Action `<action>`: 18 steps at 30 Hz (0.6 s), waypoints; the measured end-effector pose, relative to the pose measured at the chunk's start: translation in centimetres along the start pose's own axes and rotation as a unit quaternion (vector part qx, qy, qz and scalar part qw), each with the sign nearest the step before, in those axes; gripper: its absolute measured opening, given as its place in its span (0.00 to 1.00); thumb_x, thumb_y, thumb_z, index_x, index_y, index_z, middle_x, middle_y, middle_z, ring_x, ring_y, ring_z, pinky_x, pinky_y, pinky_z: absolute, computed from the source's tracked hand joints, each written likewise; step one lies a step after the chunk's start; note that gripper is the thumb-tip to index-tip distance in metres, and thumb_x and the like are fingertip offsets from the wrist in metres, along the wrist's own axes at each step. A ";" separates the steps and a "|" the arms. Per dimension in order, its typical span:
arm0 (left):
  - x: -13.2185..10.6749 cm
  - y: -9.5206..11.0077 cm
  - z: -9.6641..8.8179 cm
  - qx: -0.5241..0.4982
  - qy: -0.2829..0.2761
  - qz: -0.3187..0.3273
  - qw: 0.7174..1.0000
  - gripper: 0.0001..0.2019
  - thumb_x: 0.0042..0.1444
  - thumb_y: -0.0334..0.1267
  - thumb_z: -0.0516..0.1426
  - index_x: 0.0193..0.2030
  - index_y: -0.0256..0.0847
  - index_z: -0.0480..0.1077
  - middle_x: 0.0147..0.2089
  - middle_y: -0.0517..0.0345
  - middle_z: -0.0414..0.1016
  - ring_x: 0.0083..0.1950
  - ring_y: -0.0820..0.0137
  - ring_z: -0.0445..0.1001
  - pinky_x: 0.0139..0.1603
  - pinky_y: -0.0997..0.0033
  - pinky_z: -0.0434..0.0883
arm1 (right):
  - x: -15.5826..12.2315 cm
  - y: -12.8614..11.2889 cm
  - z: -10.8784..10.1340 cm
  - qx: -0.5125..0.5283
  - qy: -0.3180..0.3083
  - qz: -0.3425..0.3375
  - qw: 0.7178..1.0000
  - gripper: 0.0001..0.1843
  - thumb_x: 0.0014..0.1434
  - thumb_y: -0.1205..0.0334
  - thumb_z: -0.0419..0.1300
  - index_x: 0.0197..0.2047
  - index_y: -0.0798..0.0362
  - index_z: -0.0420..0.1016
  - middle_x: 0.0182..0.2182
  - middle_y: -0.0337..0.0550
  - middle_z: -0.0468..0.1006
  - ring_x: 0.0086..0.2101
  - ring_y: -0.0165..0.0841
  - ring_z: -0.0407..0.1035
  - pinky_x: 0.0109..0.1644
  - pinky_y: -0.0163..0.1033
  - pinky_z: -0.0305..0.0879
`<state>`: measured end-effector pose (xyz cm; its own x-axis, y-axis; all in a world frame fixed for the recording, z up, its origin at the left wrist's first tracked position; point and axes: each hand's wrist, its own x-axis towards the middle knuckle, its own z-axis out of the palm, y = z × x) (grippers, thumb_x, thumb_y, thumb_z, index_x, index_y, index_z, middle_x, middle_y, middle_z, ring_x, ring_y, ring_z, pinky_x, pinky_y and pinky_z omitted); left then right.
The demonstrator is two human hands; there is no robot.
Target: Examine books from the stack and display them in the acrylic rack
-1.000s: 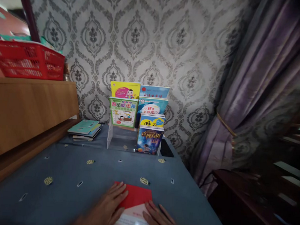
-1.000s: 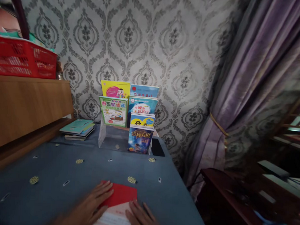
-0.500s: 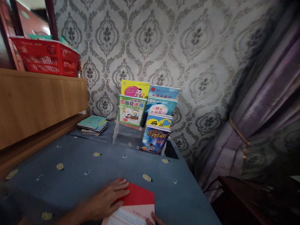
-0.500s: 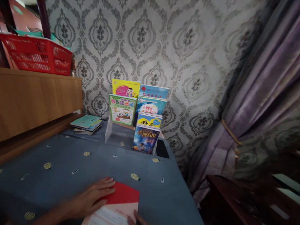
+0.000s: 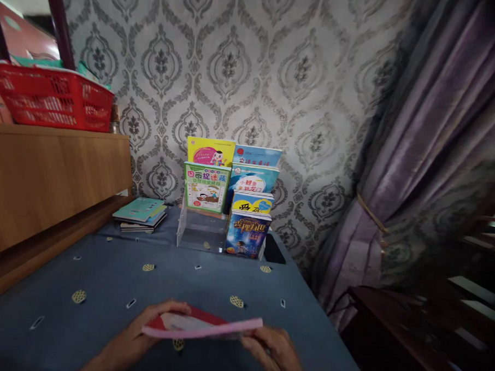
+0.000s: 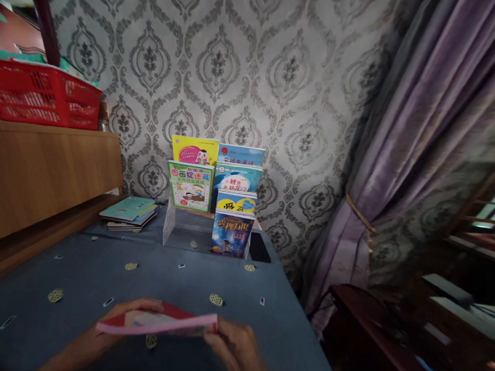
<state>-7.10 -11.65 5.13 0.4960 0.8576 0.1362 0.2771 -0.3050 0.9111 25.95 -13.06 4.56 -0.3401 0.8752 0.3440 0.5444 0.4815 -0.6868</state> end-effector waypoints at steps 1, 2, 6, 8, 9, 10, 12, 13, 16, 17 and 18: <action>0.4 0.2 0.0 0.002 0.012 -0.012 1.000 0.25 0.64 0.61 0.51 0.59 0.51 0.73 0.63 0.55 0.73 0.65 0.55 0.70 0.67 0.51 0.65 | 1.0 -0.9 -0.3 0.038 -0.019 0.016 0.999 0.28 0.65 0.37 0.51 0.34 0.48 0.83 0.26 0.39 0.81 0.28 0.35 0.76 0.34 0.35 0.75; 0.9 0.5 0.0 0.006 0.025 -0.024 0.999 0.25 0.64 0.60 0.50 0.59 0.50 0.73 0.62 0.55 0.74 0.64 0.56 0.70 0.68 0.52 0.65 | 2.0 -1.7 -0.6 0.075 -0.023 0.027 0.997 0.29 0.65 0.36 0.52 0.35 0.49 0.83 0.27 0.39 0.81 0.28 0.35 0.75 0.34 0.35 0.75; 3.4 1.0 -0.6 0.002 0.057 -0.034 0.998 0.24 0.64 0.56 0.52 0.60 0.48 0.72 0.62 0.56 0.74 0.64 0.58 0.69 0.70 0.53 0.62 | 5.5 -2.8 -1.7 0.175 -0.021 0.068 0.982 0.32 0.61 0.32 0.54 0.41 0.53 0.83 0.32 0.45 0.82 0.31 0.37 0.75 0.36 0.40 0.76; 4.9 1.0 -1.2 -0.008 0.044 -0.017 0.999 0.23 0.64 0.52 0.52 0.60 0.47 0.71 0.61 0.55 0.74 0.64 0.59 0.69 0.69 0.53 0.62 | 7.0 -2.2 -1.9 0.203 -0.039 0.087 0.975 0.35 0.58 0.30 0.55 0.40 0.55 0.82 0.30 0.45 0.81 0.30 0.37 0.75 0.33 0.41 0.76; 5.8 0.9 -1.6 -0.011 0.030 -0.010 0.999 0.22 0.63 0.50 0.53 0.60 0.46 0.71 0.61 0.55 0.75 0.63 0.59 0.70 0.68 0.53 0.64 | 7.6 -1.7 -1.9 0.213 -0.046 0.098 0.971 0.36 0.57 0.29 0.56 0.39 0.56 0.82 0.29 0.45 0.80 0.30 0.37 0.75 0.32 0.41 0.76; 6.7 0.8 -2.0 -0.011 0.011 -0.008 1.000 0.21 0.63 0.47 0.54 0.60 0.45 0.71 0.59 0.54 0.76 0.61 0.60 0.71 0.66 0.53 0.66 | 8.4 -1.2 -2.0 0.223 -0.050 0.109 0.968 0.36 0.56 0.28 0.56 0.39 0.57 0.81 0.29 0.45 0.80 0.30 0.37 0.75 0.32 0.42 0.76; 8.7 1.0 -3.4 -0.003 -0.028 -0.015 0.999 0.21 0.61 0.44 0.55 0.59 0.42 0.71 0.56 0.53 0.78 0.55 0.60 0.75 0.59 0.54 0.72 | 10.1 -0.5 -2.1 0.237 -0.052 0.124 0.962 0.38 0.54 0.27 0.57 0.39 0.58 0.81 0.28 0.45 0.79 0.30 0.38 0.75 0.33 0.44 0.77; 9.8 1.4 -4.2 0.005 -0.043 -0.024 0.999 0.21 0.60 0.43 0.55 0.58 0.40 0.71 0.54 0.52 0.79 0.52 0.60 0.76 0.54 0.55 0.75 | 11.2 -0.3 -2.3 0.240 -0.052 0.126 0.961 0.38 0.52 0.26 0.58 0.38 0.58 0.80 0.29 0.46 0.79 0.30 0.38 0.75 0.34 0.45 0.77; 13.8 3.6 -7.7 0.046 -0.041 -0.015 0.998 0.20 0.58 0.41 0.53 0.55 0.37 0.72 0.50 0.50 0.80 0.49 0.60 0.77 0.48 0.59 0.76 | 15.7 -0.6 -4.0 0.216 -0.039 0.099 0.971 0.39 0.52 0.26 0.58 0.37 0.59 0.79 0.30 0.47 0.80 0.31 0.38 0.75 0.38 0.47 0.77; 15.3 4.7 -9.2 0.070 -0.029 0.006 0.997 0.20 0.56 0.39 0.53 0.54 0.36 0.72 0.50 0.51 0.80 0.50 0.59 0.77 0.49 0.59 0.76 | 17.6 -1.1 -4.9 0.195 -0.022 0.077 0.977 0.38 0.53 0.27 0.58 0.38 0.59 0.78 0.32 0.47 0.80 0.32 0.38 0.75 0.39 0.47 0.77; 16.9 5.9 -10.7 0.100 -0.002 0.037 0.994 0.21 0.54 0.38 0.53 0.53 0.36 0.72 0.50 0.51 0.80 0.51 0.58 0.76 0.50 0.59 0.75 | 19.6 -1.8 -5.9 0.165 -0.002 0.052 0.985 0.38 0.54 0.27 0.57 0.38 0.59 0.78 0.32 0.48 0.80 0.32 0.39 0.75 0.38 0.46 0.76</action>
<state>-5.88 5.43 16.96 0.5240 0.8285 0.1974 0.3981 -0.4431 0.8032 22.84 3.53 16.28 -0.2988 0.9188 0.2581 0.2983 0.3468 -0.8892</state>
